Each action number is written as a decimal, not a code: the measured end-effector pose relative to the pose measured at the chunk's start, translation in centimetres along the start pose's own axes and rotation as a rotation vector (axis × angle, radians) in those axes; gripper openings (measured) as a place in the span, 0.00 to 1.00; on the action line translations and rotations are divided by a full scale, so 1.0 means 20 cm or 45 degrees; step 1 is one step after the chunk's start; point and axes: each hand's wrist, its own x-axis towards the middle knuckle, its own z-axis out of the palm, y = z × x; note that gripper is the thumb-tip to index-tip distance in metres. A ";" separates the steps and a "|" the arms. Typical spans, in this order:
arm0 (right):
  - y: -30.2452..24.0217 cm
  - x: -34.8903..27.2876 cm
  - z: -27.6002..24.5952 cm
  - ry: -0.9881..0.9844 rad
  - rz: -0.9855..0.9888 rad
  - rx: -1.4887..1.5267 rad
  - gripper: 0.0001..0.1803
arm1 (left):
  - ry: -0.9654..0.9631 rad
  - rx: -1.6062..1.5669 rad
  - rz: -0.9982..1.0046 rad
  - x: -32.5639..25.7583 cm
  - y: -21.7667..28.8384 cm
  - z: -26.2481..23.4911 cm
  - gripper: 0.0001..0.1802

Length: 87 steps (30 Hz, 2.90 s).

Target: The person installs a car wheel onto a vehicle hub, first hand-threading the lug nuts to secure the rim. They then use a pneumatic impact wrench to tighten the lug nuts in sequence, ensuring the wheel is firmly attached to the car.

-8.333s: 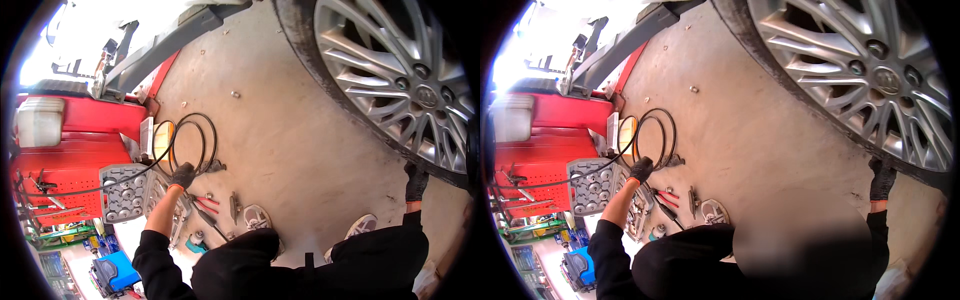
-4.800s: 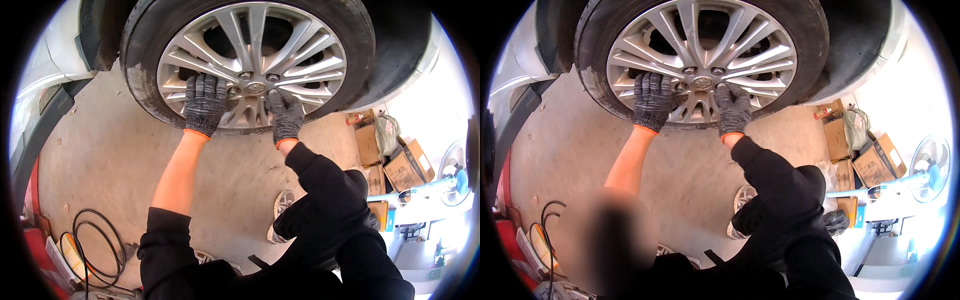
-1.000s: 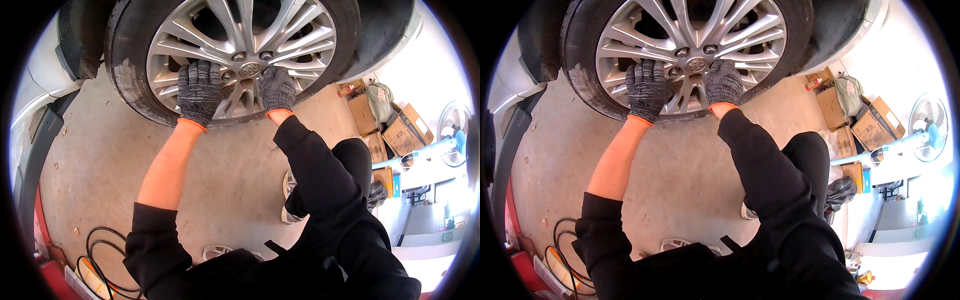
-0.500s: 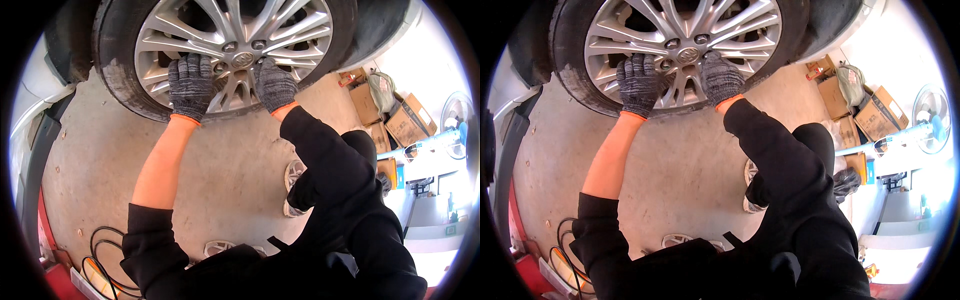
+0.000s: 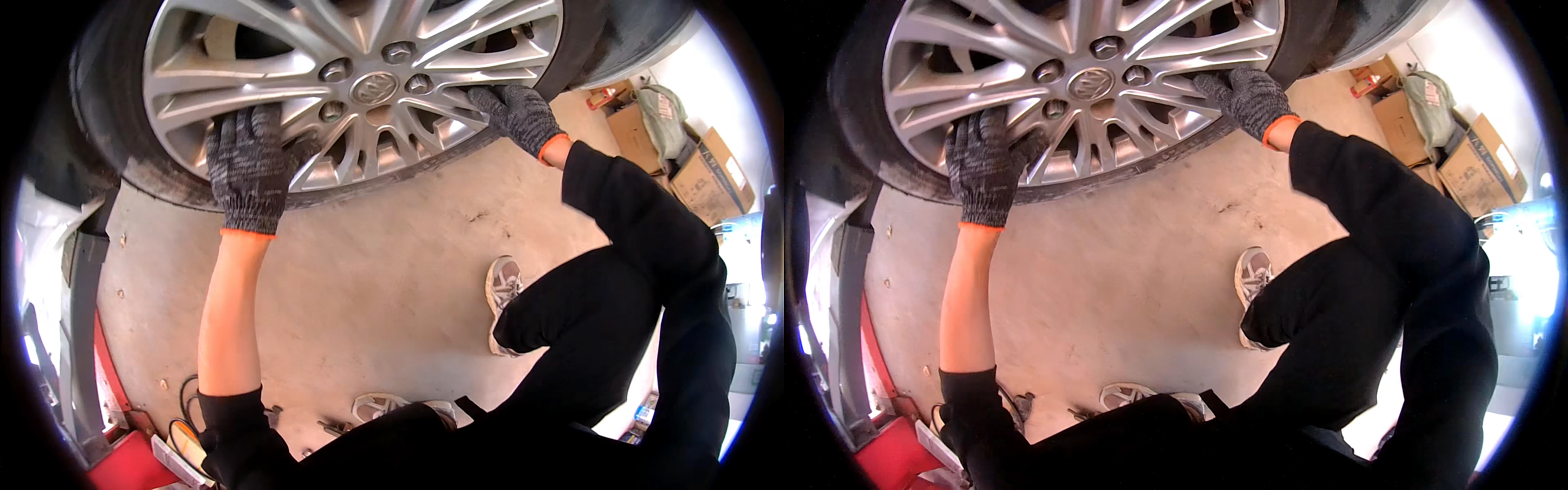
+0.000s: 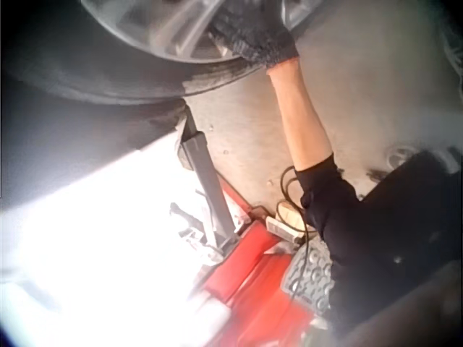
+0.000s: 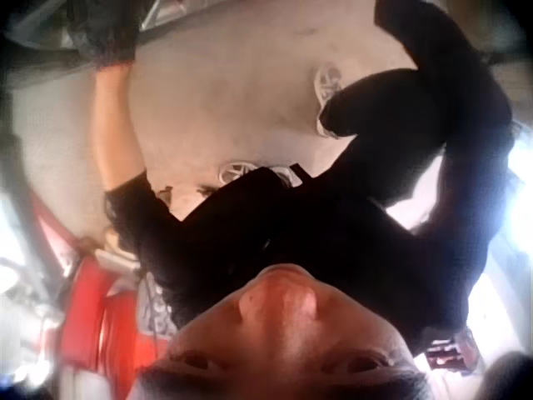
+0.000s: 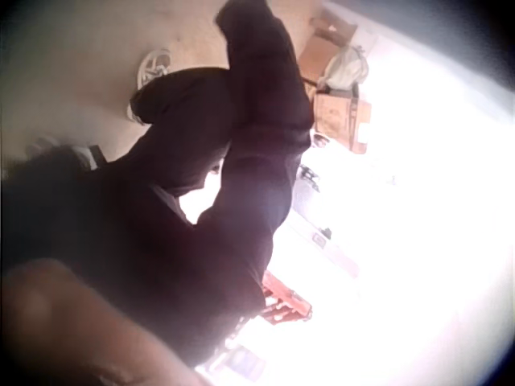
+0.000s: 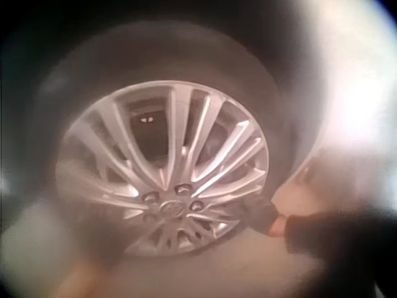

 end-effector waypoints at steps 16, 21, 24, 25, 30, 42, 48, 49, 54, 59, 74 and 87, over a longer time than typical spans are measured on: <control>0.06 -0.04 0.41 0.746 -0.471 -0.385 0.30 | 0.044 0.255 -0.105 -0.05 0.11 0.07 0.46; 0.02 0.07 0.48 0.904 -0.656 -0.452 0.27 | 0.165 0.275 -0.268 -0.15 0.16 0.10 0.41; 0.00 0.08 0.48 0.898 -0.666 -0.476 0.27 | 0.061 0.269 -0.372 -0.13 0.27 0.11 0.28; -0.01 0.08 0.48 0.936 -0.666 -0.455 0.27 | -0.010 0.214 -0.471 -0.10 0.36 0.12 0.24; -0.03 0.07 0.48 0.881 -0.625 -0.252 0.24 | 0.285 -0.884 -0.892 0.16 0.90 0.18 0.12; -0.05 0.06 0.47 0.854 -0.626 -0.166 0.23 | 0.187 -1.661 -1.801 0.34 1.01 0.16 0.12; -0.04 0.06 0.46 0.871 -0.627 -0.137 0.22 | 0.417 -0.570 -0.968 0.29 1.05 0.26 0.08; -0.04 0.06 0.45 0.846 -0.628 -0.126 0.22 | 0.395 -0.818 -1.133 0.28 1.05 0.25 0.09; -0.06 0.06 0.45 0.898 -0.588 -0.184 0.20 | 0.049 -1.804 -1.959 0.29 1.02 0.10 0.17; -0.05 0.06 0.45 0.911 -0.605 -0.207 0.20 | 0.096 -1.758 -1.803 0.36 1.01 0.05 0.17; -0.05 0.05 0.46 0.860 -0.587 -0.153 0.23 | 0.105 -1.308 -1.608 0.34 1.00 0.14 0.09; -0.05 0.05 0.48 0.888 -0.575 -0.209 0.23 | 0.144 -2.359 -2.118 0.36 0.95 0.07 0.08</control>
